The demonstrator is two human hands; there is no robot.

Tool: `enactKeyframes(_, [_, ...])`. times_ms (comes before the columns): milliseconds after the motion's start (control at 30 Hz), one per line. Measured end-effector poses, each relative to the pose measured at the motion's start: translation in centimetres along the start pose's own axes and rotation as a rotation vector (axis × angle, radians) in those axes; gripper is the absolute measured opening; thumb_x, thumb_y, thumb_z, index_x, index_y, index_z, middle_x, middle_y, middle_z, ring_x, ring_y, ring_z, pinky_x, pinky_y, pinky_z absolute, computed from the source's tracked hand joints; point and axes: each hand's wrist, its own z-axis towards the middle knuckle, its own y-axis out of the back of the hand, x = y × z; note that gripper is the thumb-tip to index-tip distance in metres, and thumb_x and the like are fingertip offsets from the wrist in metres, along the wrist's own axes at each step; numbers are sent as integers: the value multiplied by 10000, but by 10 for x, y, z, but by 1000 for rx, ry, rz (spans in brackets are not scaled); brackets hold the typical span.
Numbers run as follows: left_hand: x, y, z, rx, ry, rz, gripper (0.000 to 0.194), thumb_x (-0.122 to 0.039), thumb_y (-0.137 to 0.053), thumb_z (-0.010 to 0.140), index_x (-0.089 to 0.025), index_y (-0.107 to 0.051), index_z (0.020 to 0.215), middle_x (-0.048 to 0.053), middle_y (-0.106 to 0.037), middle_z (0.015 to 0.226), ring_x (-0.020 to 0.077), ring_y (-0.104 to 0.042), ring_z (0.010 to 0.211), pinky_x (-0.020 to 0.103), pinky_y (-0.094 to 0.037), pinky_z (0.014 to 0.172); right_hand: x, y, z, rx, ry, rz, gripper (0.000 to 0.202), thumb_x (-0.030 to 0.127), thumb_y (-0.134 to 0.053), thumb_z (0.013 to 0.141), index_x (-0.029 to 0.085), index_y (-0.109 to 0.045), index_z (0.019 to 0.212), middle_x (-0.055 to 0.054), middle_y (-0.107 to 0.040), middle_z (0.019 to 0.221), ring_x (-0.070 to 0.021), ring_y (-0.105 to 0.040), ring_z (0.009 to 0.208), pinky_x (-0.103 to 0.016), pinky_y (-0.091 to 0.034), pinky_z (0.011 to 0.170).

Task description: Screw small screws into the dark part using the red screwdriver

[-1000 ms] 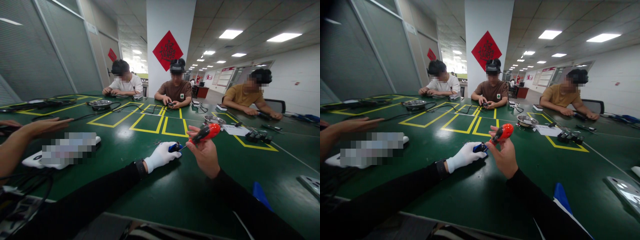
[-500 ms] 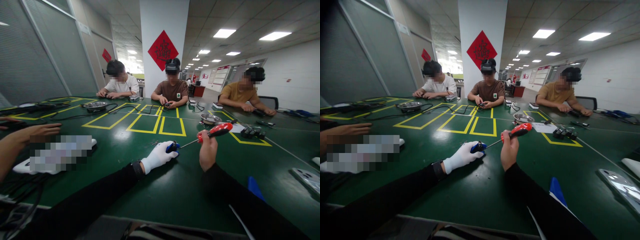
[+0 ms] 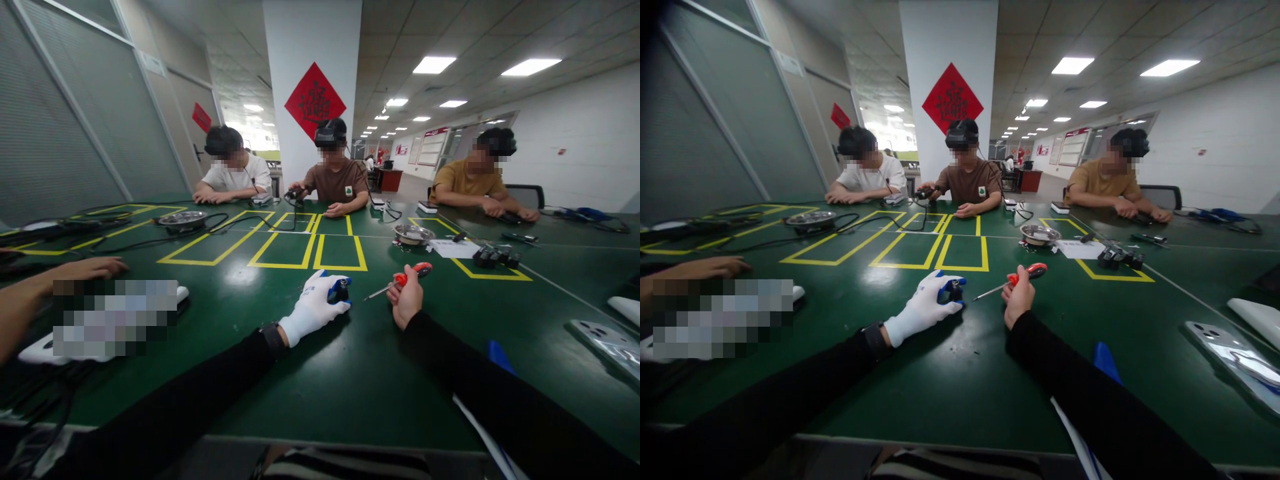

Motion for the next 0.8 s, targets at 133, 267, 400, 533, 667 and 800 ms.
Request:
enactKeyframes(133, [3, -1, -1, -9, 48, -5, 720, -487, -658, 665, -230, -460, 1308, 78, -512, 1305, 313, -370, 1282, 470, -251, 1098, -1, 1, 3, -23, 41, 5, 341, 481, -583, 754, 188, -451, 637, 120, -262, 426, -24, -221, 313, -158, -149, 304])
enactKeyframes(267, [3, -1, 0, -12, 32, 11, 790, -545, -656, 645, -245, -420, 1337, 63, -498, 1335, 317, -310, 1325, 485, -145, 1134, 1, -1, 1, -32, 55, 14, 379, 526, -550, 767, 189, -447, 627, 120, -252, 418, -29, -230, 316, -163, -166, 299])
enactKeyframes(400, [4, 0, 0, 4, 126, -40, 851, -548, -663, 636, -257, -367, 1379, 64, -471, 1367, 351, -191, 1372, 498, -236, 1095, 2, 0, 2, -46, 59, 18, 353, 485, -614, 736, 185, -457, 637, 113, -305, 453, -20, -268, 343, -147, -211, 311])
enactKeyframes(533, [2, 1, -1, 19, 94, -51, 833, -508, -672, 647, -265, -367, 1384, 41, -461, 1380, 350, -155, 1385, 491, -223, 1111, 2, 4, 9, -36, 35, 8, 263, 362, -715, 660, 185, -532, 725, 109, -377, 507, -9, -310, 370, -129, -266, 332])
enactKeyframes(667, [-2, 10, -2, 42, -25, -58, 708, -427, -623, 717, -264, -396, 1368, 22, -455, 1391, 313, -158, 1394, 470, -212, 1130, 5, 7, 15, 84, -3, -35, 296, 261, -753, 603, 211, -605, 854, 99, -449, 544, -19, -358, 392, -137, -323, 355])
enactKeyframes(800, [11, 32, 5, -50, -131, -110, 645, -457, -455, 851, -206, -290, 1422, 40, -502, 1354, 244, -290, 1357, 444, -104, 1166, 6, 5, 10, 234, -20, -110, 284, 235, -762, 596, 195, -632, 846, 93, -468, 523, -18, -330, 374, -144, -307, 348])
